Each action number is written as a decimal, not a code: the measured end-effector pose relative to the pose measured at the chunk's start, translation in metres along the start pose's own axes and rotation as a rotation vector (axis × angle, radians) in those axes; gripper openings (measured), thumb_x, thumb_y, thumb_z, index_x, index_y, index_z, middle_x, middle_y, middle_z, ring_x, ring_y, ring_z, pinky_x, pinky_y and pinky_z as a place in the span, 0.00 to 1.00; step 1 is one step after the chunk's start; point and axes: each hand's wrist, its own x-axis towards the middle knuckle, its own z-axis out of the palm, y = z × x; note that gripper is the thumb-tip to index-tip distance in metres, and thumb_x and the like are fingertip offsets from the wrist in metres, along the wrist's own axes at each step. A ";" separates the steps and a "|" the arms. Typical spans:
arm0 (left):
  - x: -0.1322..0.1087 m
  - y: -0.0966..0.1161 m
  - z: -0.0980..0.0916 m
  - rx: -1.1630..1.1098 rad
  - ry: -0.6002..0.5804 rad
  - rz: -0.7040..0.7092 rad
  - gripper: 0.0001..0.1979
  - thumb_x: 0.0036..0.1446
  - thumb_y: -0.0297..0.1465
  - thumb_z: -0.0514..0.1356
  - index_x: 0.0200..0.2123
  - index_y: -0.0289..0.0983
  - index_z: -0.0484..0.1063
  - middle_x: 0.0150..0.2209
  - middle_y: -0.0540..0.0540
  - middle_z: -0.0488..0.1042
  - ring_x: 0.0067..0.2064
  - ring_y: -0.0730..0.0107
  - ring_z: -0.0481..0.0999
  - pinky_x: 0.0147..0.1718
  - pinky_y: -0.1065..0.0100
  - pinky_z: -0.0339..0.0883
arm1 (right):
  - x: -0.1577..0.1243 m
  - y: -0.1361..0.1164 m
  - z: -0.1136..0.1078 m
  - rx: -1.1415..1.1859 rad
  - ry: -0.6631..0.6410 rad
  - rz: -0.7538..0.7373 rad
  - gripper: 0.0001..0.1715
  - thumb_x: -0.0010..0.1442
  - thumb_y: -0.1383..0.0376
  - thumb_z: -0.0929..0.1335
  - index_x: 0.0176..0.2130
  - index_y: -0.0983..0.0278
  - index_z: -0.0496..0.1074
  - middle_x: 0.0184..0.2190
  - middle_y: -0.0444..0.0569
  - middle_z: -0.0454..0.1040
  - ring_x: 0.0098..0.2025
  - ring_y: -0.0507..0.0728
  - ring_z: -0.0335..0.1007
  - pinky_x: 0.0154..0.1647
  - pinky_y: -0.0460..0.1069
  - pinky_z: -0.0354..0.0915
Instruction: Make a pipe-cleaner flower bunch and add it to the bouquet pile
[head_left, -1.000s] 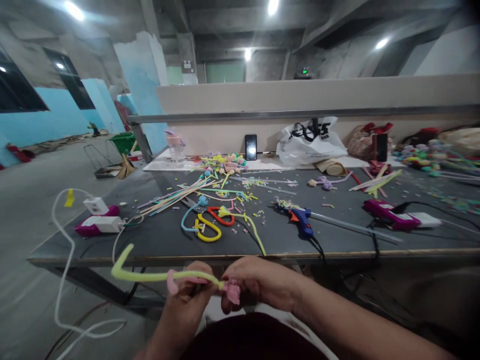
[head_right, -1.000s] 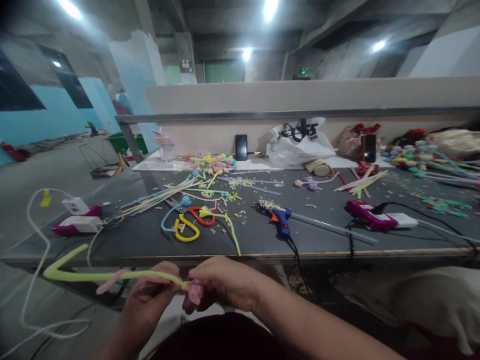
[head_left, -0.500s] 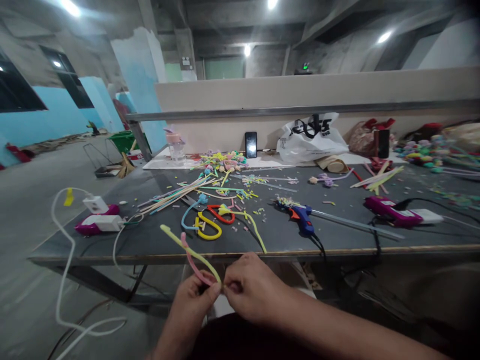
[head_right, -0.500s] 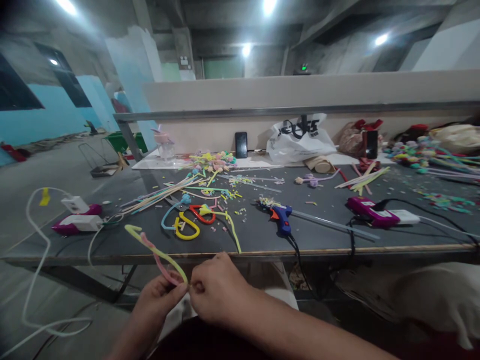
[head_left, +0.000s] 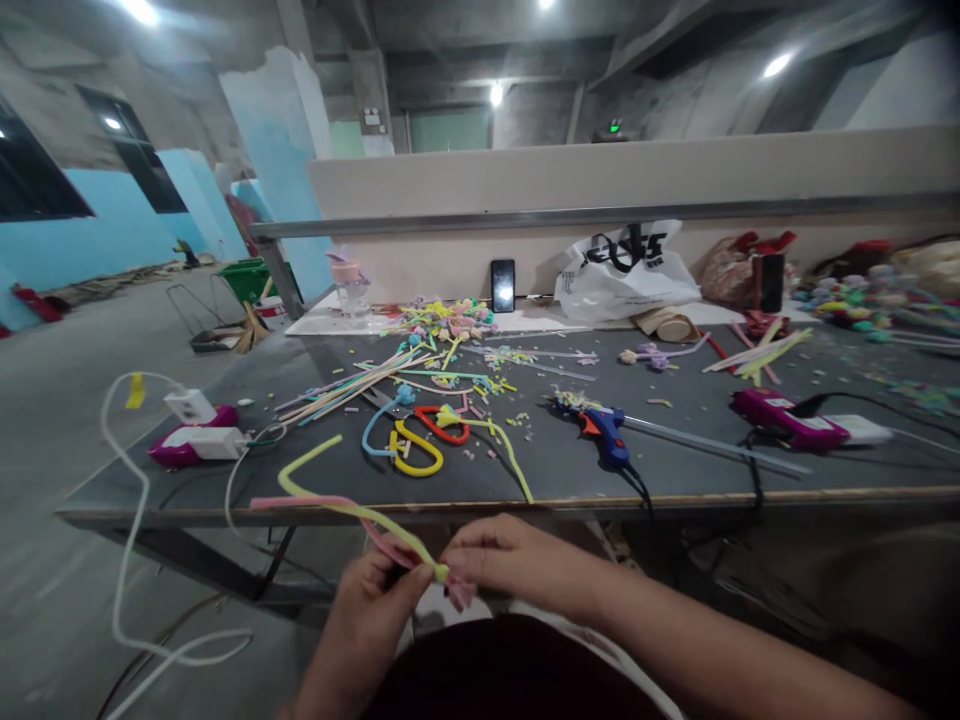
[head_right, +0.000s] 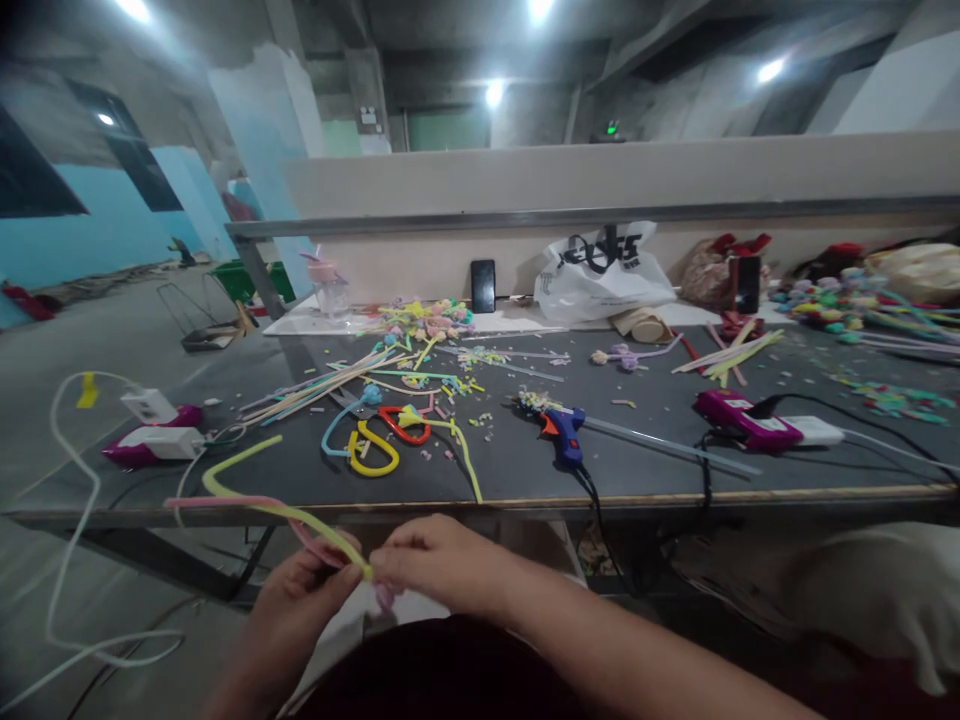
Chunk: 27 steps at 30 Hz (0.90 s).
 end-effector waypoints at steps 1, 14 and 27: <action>-0.001 0.003 -0.001 0.052 -0.023 0.051 0.06 0.48 0.32 0.59 0.27 0.34 0.69 0.27 0.48 0.70 0.31 0.69 0.69 0.34 0.69 0.63 | 0.000 0.002 -0.003 0.195 -0.073 0.051 0.19 0.55 0.57 0.60 0.30 0.69 0.72 0.24 0.46 0.70 0.27 0.50 0.62 0.34 0.47 0.57; -0.009 0.016 0.005 0.200 -0.065 0.212 0.03 0.46 0.29 0.60 0.23 0.37 0.69 0.27 0.48 0.69 0.30 0.70 0.69 0.29 0.73 0.64 | -0.004 0.015 0.002 0.669 -0.158 0.179 0.04 0.40 0.69 0.69 0.22 0.70 0.72 0.17 0.42 0.70 0.20 0.46 0.61 0.26 0.42 0.57; -0.001 0.002 0.008 0.194 0.000 0.009 0.08 0.46 0.34 0.60 0.24 0.34 0.70 0.24 0.48 0.71 0.28 0.69 0.68 0.30 0.70 0.63 | -0.005 0.002 0.016 -1.002 0.259 -0.411 0.05 0.47 0.69 0.63 0.24 0.66 0.68 0.24 0.48 0.70 0.34 0.55 0.61 0.51 0.59 0.44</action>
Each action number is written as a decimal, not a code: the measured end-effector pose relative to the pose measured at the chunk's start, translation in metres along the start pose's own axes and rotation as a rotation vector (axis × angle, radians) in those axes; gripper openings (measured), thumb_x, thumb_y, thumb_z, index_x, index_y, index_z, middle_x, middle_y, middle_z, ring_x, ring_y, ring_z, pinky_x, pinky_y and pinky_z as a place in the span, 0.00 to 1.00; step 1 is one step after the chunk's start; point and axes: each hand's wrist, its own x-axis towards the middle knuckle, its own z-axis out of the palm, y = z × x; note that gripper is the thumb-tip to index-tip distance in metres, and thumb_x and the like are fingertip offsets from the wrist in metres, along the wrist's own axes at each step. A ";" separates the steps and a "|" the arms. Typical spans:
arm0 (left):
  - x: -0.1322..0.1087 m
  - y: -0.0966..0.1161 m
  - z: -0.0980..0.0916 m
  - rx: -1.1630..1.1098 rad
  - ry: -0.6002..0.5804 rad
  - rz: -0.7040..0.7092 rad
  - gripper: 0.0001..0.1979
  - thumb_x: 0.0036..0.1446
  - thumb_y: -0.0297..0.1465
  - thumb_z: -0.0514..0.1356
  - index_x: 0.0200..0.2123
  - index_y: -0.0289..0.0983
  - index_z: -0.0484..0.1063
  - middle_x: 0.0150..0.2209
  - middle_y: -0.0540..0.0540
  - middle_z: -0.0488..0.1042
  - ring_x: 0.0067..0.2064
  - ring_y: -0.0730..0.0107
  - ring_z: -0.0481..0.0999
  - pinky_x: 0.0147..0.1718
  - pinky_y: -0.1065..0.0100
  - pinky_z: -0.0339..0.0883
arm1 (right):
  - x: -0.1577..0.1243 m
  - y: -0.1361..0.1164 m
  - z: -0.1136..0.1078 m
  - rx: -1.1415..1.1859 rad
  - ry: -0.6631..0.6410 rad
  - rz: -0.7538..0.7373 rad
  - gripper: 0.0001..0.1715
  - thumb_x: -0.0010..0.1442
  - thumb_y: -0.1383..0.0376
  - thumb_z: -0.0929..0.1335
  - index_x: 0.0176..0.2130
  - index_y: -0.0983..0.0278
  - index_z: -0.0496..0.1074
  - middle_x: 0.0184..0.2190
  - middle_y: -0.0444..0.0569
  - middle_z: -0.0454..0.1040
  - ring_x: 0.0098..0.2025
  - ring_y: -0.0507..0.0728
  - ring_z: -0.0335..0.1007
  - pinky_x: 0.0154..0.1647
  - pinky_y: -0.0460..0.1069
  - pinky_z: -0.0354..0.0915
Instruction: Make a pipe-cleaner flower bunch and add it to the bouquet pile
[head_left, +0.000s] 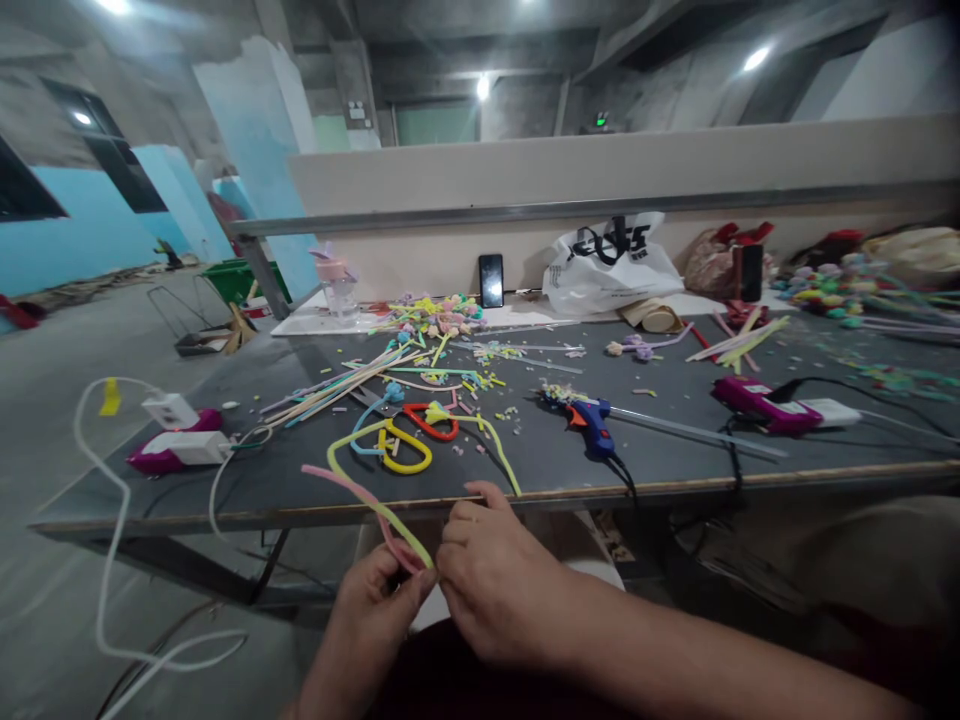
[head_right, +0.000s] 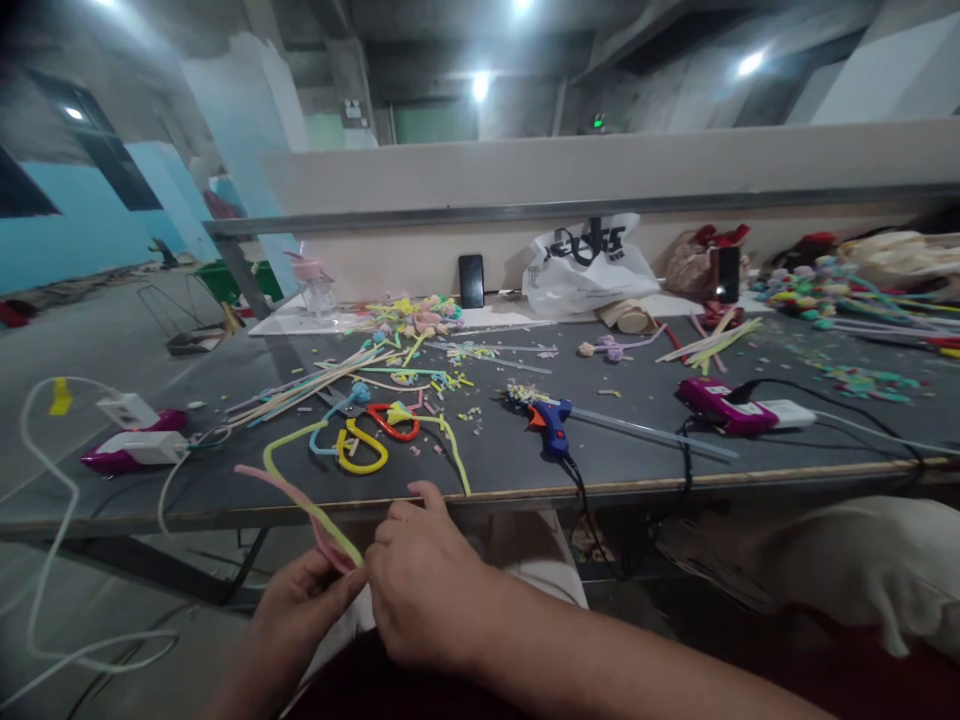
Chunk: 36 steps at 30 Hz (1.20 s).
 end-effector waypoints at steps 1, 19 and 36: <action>0.002 -0.002 0.001 -0.017 0.001 -0.023 0.09 0.46 0.35 0.60 0.23 0.34 0.69 0.24 0.48 0.71 0.28 0.69 0.67 0.30 0.70 0.62 | 0.001 -0.002 0.000 -0.068 -0.001 -0.046 0.05 0.47 0.69 0.63 0.26 0.66 0.68 0.25 0.49 0.70 0.34 0.56 0.60 0.53 0.60 0.40; -0.003 0.009 -0.006 -0.135 -0.119 0.109 0.05 0.46 0.30 0.61 0.25 0.36 0.68 0.25 0.51 0.68 0.28 0.72 0.68 0.30 0.73 0.62 | 0.005 0.029 0.002 1.686 -0.566 0.387 0.12 0.48 0.64 0.66 0.22 0.72 0.73 0.15 0.42 0.66 0.19 0.46 0.58 0.24 0.43 0.54; 0.005 -0.007 0.005 -0.131 -0.022 -0.094 0.08 0.43 0.33 0.62 0.21 0.33 0.70 0.23 0.49 0.70 0.28 0.70 0.66 0.28 0.72 0.59 | 0.003 -0.003 0.007 -0.064 -0.064 0.057 0.06 0.45 0.69 0.63 0.23 0.67 0.69 0.23 0.50 0.71 0.32 0.56 0.62 0.51 0.62 0.42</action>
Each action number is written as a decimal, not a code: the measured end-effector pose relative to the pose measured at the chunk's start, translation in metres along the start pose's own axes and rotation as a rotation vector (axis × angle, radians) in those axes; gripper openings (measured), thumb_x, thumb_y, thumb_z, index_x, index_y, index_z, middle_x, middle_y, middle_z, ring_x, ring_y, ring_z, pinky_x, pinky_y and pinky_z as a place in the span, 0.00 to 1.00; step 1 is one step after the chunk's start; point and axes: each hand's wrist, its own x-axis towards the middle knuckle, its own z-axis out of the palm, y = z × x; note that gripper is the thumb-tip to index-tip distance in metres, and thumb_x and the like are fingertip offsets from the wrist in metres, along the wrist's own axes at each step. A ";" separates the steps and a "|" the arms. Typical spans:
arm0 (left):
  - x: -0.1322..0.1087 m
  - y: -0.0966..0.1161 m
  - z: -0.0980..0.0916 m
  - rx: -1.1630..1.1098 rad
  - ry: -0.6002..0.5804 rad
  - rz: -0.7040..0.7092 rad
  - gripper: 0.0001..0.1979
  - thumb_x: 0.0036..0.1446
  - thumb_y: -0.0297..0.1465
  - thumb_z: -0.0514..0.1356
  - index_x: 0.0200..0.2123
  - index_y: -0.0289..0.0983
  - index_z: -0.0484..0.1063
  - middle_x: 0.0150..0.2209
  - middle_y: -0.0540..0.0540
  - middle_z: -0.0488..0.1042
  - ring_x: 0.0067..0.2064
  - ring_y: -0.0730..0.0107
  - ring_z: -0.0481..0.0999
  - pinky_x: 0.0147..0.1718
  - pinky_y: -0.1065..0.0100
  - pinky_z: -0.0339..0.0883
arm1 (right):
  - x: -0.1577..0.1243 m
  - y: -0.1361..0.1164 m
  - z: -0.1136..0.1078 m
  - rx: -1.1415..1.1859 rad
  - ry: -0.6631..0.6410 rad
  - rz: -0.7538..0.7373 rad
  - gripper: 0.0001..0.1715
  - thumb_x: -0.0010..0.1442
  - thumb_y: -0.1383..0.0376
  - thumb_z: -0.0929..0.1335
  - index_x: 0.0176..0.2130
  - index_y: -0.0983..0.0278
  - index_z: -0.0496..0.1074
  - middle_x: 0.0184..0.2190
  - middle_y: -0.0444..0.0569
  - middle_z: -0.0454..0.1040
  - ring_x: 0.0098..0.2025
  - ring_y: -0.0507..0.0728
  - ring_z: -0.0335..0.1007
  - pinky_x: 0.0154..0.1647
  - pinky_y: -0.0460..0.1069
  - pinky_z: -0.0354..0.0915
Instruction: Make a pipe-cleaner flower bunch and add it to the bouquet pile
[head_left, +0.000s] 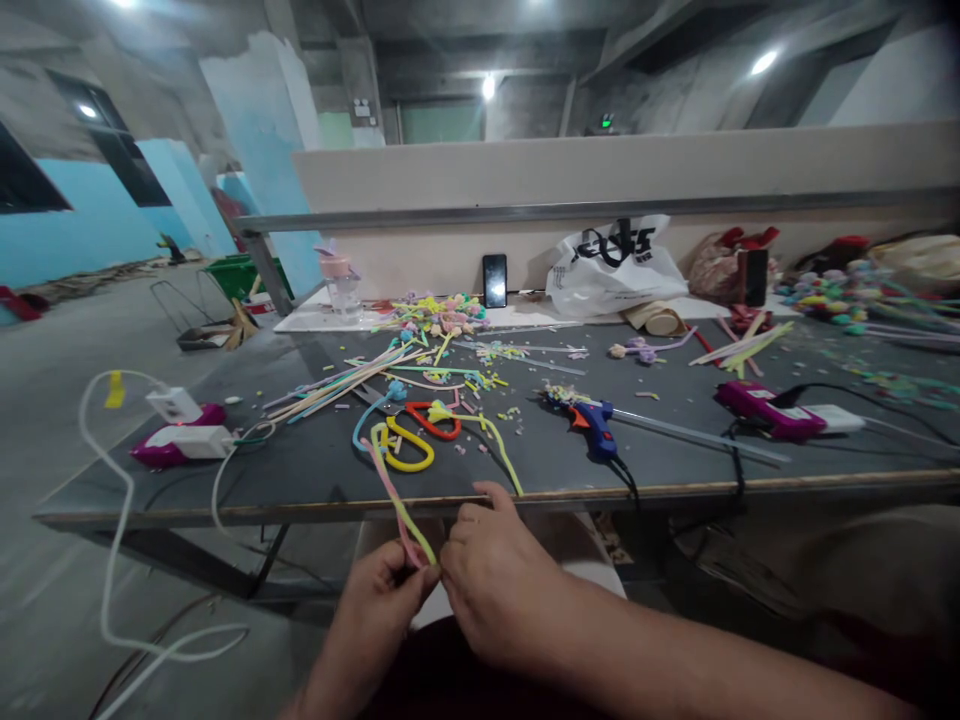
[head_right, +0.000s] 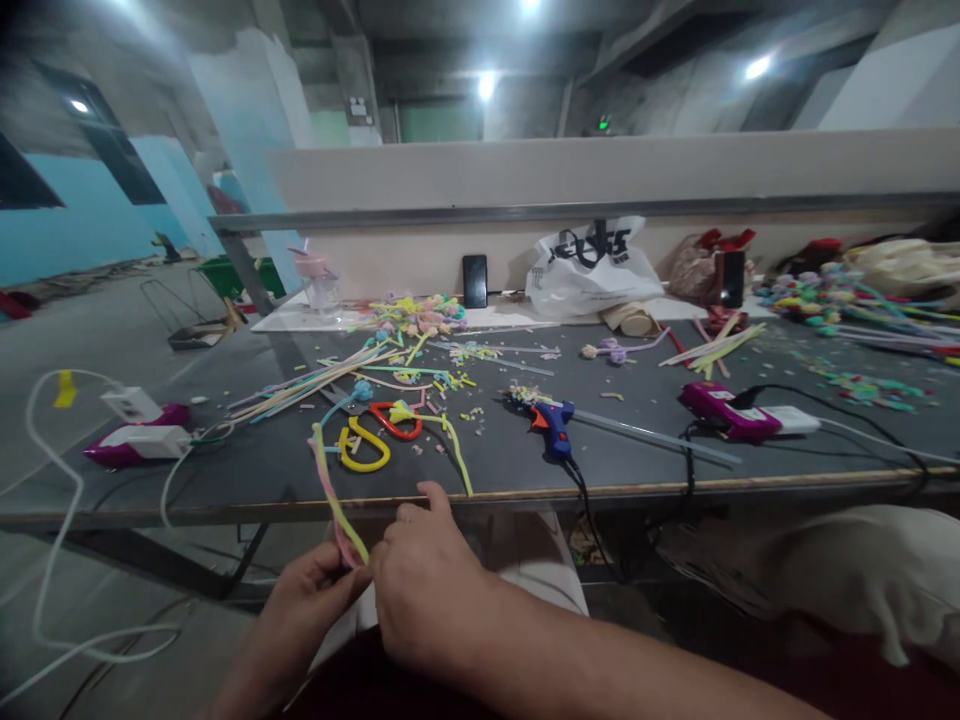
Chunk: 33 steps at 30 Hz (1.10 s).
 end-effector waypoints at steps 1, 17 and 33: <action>0.002 -0.003 0.001 -0.023 0.023 -0.025 0.09 0.42 0.34 0.63 0.21 0.33 0.69 0.21 0.49 0.69 0.27 0.71 0.65 0.27 0.72 0.58 | 0.001 -0.002 0.002 -0.052 0.007 -0.041 0.05 0.45 0.69 0.64 0.25 0.67 0.69 0.24 0.50 0.71 0.33 0.57 0.61 0.53 0.64 0.39; -0.007 0.000 -0.006 -0.069 -0.086 0.122 0.05 0.46 0.30 0.61 0.23 0.35 0.68 0.27 0.51 0.67 0.30 0.74 0.66 0.32 0.74 0.61 | 0.004 0.034 0.000 1.647 -0.522 0.459 0.09 0.46 0.66 0.67 0.23 0.71 0.74 0.16 0.43 0.68 0.19 0.46 0.59 0.25 0.42 0.56; -0.002 -0.017 0.010 -0.307 -0.021 -0.097 0.10 0.42 0.33 0.64 0.21 0.33 0.67 0.20 0.53 0.65 0.23 0.78 0.60 0.24 0.75 0.55 | -0.002 0.005 0.004 0.270 -0.078 0.166 0.06 0.45 0.71 0.63 0.24 0.66 0.69 0.24 0.48 0.71 0.33 0.55 0.63 0.49 0.58 0.49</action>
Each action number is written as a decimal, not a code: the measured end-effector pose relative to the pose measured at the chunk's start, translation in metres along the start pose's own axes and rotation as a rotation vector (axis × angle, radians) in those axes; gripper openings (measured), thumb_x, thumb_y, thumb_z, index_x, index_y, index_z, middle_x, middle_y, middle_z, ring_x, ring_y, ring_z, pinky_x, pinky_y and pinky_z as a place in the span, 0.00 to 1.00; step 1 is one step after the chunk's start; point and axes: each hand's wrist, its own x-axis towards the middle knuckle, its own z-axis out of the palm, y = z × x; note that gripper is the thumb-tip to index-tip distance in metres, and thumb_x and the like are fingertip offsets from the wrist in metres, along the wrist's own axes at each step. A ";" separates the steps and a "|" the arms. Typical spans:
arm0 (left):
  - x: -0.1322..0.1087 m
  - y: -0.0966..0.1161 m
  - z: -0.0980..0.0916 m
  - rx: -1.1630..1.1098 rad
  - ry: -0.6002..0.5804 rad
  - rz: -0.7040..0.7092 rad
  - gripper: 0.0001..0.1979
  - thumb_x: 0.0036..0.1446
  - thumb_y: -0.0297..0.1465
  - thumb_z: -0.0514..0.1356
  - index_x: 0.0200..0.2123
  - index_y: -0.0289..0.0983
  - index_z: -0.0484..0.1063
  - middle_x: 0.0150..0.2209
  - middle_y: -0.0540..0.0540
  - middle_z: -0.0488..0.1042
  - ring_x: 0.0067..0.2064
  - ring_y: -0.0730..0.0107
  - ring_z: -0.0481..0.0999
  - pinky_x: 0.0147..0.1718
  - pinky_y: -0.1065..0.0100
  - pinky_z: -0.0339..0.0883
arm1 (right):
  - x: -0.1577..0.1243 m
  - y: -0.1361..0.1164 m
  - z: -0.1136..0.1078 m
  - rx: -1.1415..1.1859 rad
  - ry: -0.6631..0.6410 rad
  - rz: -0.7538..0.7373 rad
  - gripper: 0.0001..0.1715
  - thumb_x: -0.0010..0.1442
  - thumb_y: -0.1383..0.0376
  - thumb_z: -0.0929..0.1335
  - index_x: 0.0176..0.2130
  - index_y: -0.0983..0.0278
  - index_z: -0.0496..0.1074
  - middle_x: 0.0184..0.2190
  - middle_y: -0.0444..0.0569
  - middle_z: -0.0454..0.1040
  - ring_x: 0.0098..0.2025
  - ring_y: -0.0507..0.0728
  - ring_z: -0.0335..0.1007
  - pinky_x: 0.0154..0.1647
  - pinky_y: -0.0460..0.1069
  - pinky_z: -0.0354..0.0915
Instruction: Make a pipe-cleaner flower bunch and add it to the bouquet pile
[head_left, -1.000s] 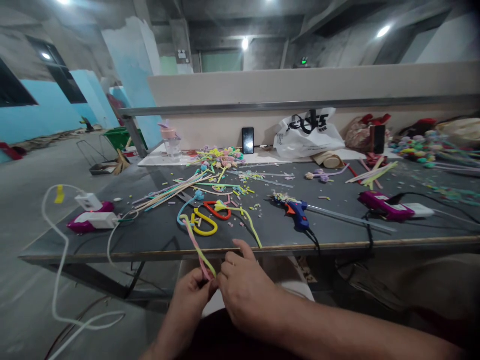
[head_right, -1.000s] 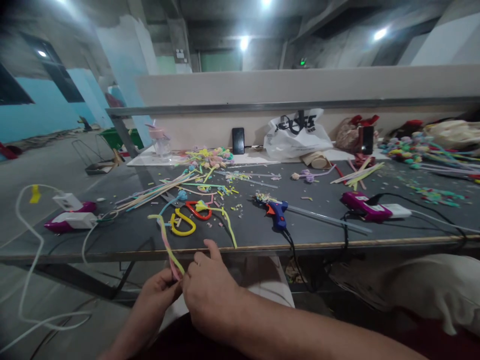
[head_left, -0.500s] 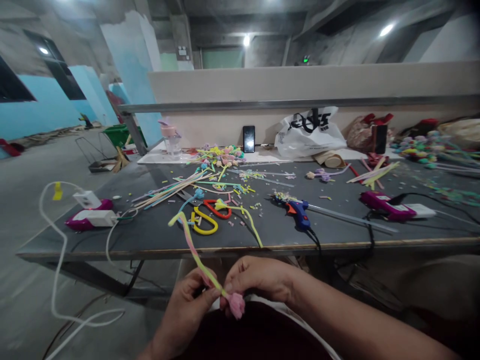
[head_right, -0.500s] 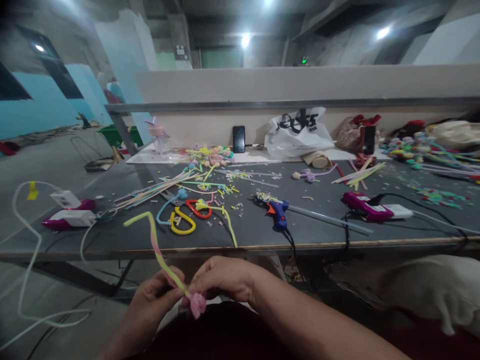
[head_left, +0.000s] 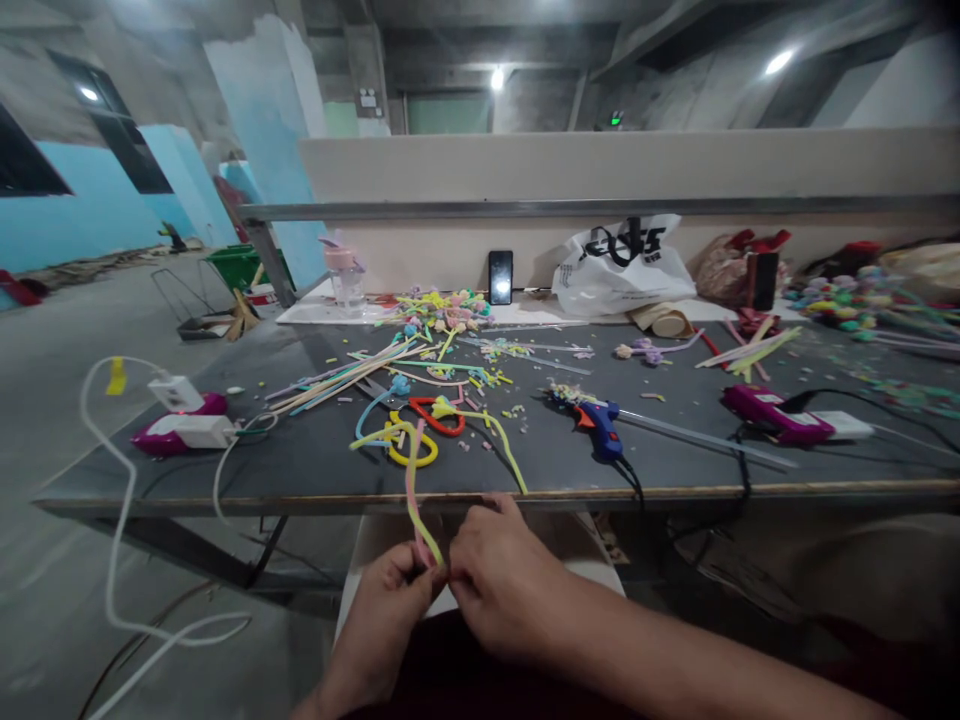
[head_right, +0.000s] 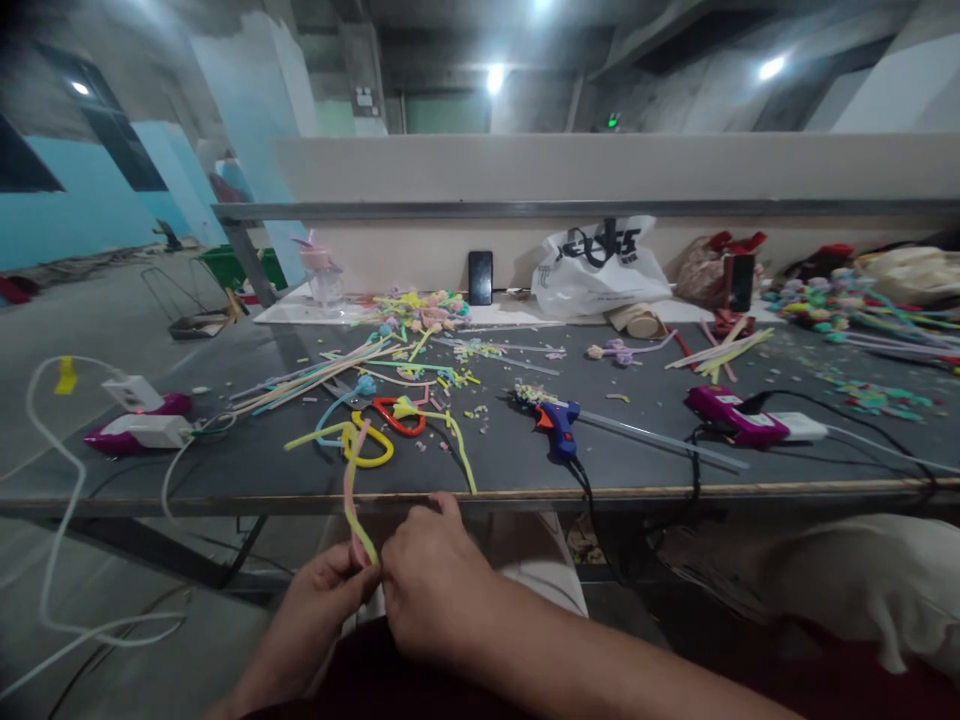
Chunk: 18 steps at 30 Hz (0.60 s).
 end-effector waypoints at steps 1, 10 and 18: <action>0.002 -0.001 0.001 -0.017 0.023 -0.031 0.11 0.40 0.33 0.65 0.20 0.33 0.66 0.18 0.54 0.63 0.22 0.79 0.58 0.23 0.75 0.53 | -0.001 -0.002 0.001 -0.128 0.040 -0.087 0.06 0.46 0.71 0.63 0.26 0.67 0.70 0.25 0.50 0.71 0.35 0.56 0.62 0.52 0.60 0.43; 0.001 -0.002 0.002 -0.275 -0.077 -0.082 0.10 0.42 0.34 0.64 0.23 0.33 0.69 0.23 0.49 0.69 0.27 0.74 0.67 0.30 0.71 0.58 | 0.002 0.013 0.015 -0.001 0.093 0.005 0.05 0.51 0.63 0.66 0.28 0.60 0.72 0.24 0.41 0.72 0.33 0.51 0.64 0.53 0.56 0.37; -0.004 0.023 -0.001 -0.383 -0.121 -0.057 0.06 0.50 0.30 0.59 0.23 0.33 0.69 0.22 0.51 0.66 0.26 0.77 0.63 0.29 0.74 0.58 | -0.002 0.012 0.008 0.314 0.115 0.087 0.10 0.51 0.65 0.66 0.21 0.65 0.71 0.18 0.42 0.70 0.27 0.49 0.64 0.39 0.48 0.54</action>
